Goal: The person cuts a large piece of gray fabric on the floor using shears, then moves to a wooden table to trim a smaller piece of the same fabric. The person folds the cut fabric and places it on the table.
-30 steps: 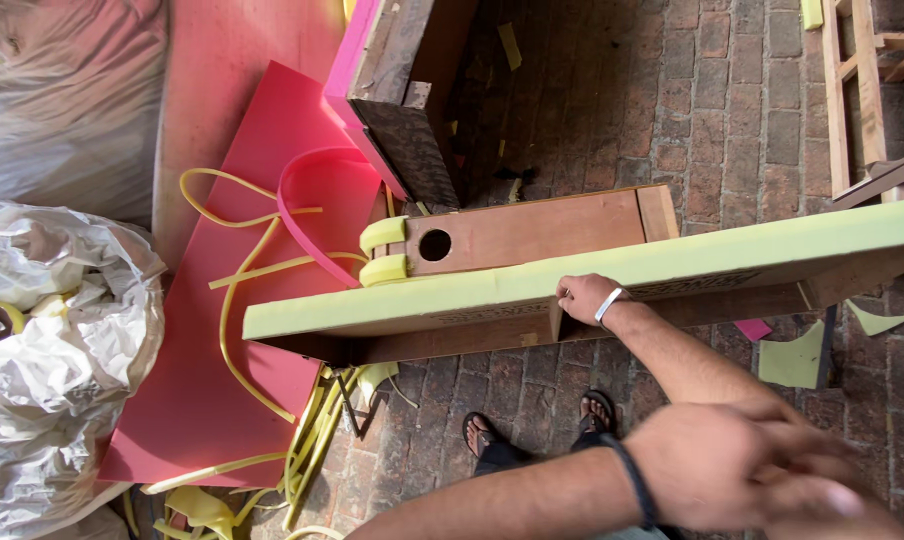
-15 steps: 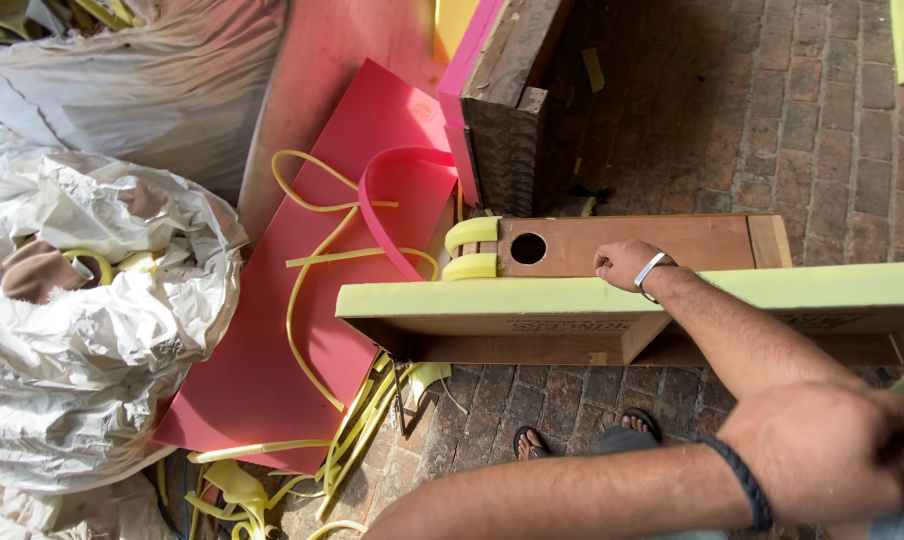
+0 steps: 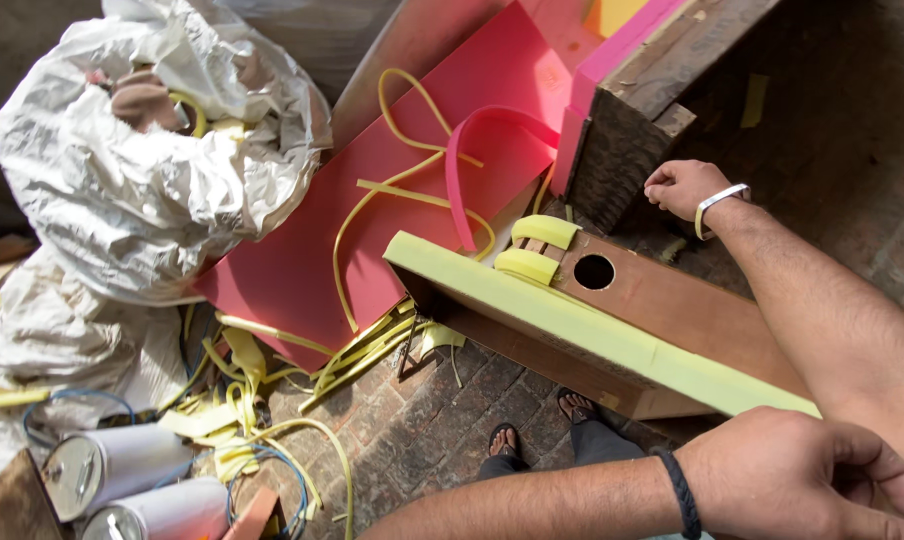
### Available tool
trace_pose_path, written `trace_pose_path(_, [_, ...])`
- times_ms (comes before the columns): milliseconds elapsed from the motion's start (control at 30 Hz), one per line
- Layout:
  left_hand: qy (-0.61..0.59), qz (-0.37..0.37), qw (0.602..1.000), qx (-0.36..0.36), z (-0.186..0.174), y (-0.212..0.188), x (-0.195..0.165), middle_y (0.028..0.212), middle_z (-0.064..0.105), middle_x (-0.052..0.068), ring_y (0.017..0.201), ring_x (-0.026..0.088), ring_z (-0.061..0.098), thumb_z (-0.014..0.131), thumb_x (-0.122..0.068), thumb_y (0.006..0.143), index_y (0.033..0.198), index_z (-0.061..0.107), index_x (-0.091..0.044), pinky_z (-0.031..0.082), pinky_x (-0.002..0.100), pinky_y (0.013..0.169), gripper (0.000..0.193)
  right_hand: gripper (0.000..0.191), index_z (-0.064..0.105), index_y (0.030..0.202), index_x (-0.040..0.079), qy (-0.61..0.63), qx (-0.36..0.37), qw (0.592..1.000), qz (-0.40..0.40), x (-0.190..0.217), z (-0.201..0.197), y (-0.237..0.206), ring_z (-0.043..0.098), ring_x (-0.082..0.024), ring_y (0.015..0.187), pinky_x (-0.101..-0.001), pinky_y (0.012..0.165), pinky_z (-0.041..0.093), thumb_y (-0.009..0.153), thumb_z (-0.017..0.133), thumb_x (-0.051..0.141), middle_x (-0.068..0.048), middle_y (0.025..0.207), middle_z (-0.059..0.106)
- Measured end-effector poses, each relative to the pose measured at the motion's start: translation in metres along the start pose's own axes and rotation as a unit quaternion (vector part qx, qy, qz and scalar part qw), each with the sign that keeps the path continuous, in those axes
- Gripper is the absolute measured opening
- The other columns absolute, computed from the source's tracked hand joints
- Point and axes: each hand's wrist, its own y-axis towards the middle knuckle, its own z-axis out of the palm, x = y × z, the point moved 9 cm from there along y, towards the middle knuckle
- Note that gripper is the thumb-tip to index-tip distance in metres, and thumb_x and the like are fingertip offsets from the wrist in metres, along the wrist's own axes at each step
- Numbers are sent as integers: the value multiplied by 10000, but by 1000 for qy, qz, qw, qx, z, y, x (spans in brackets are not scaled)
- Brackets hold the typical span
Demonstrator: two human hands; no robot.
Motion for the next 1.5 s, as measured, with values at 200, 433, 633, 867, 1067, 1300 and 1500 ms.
trace_pose_path(200, [-118,22,991,-61,-14,36,17,920,761,20,902,109,709,723,-322,1011,1080,729,-97,605,297,947,236,179,757,1077,64,17,83,995,-56,62,42,50,731,-156,836,-332,838,562,922,716,145,-67,970,774])
trace_pose_path(433, [332,-94,890,-297,-97,-13,-9,955,737,-59,927,126,743,716,-319,904,1020,727,-227,596,295,775,148,159,719,1084,33,107,203,965,-124,165,132,45,718,-140,830,-295,764,568,972,675,138,-65,949,758])
trace_pose_path(633, [328,-134,815,-458,-109,-142,-21,1064,717,19,996,240,721,706,-279,943,1119,688,-187,587,377,827,199,151,714,1068,33,226,342,901,-145,262,264,-79,713,-138,759,-293,680,555,964,672,135,-80,930,758])
trace_pose_path(867, [51,-362,443,-818,30,-554,114,1071,772,33,966,165,709,697,-216,925,1106,759,-153,565,356,841,202,205,710,1107,23,180,599,767,-145,281,447,-347,705,-146,746,-309,703,596,962,680,165,-91,933,764])
trace_pose_path(1067, [-135,-388,202,-889,331,-725,206,1009,783,67,909,238,754,692,-225,942,1114,733,-143,593,402,812,194,237,740,1109,18,-20,692,628,-356,281,528,-558,741,-172,827,-322,750,611,931,680,162,-107,937,793])
trace_pose_path(1300, [-101,-491,164,-849,481,-794,215,1068,765,18,973,226,713,733,-243,874,1093,743,-207,569,396,819,222,266,752,1107,68,-225,649,555,-469,302,617,-705,745,-131,824,-318,785,605,900,714,230,-43,945,811])
trace_pose_path(1500, [-202,-195,-152,-948,563,-854,223,1000,766,3,817,155,731,687,-240,920,1131,717,-140,586,315,719,236,265,753,1109,28,-219,698,504,-459,310,707,-812,732,-154,819,-323,772,592,909,716,198,-65,916,793])
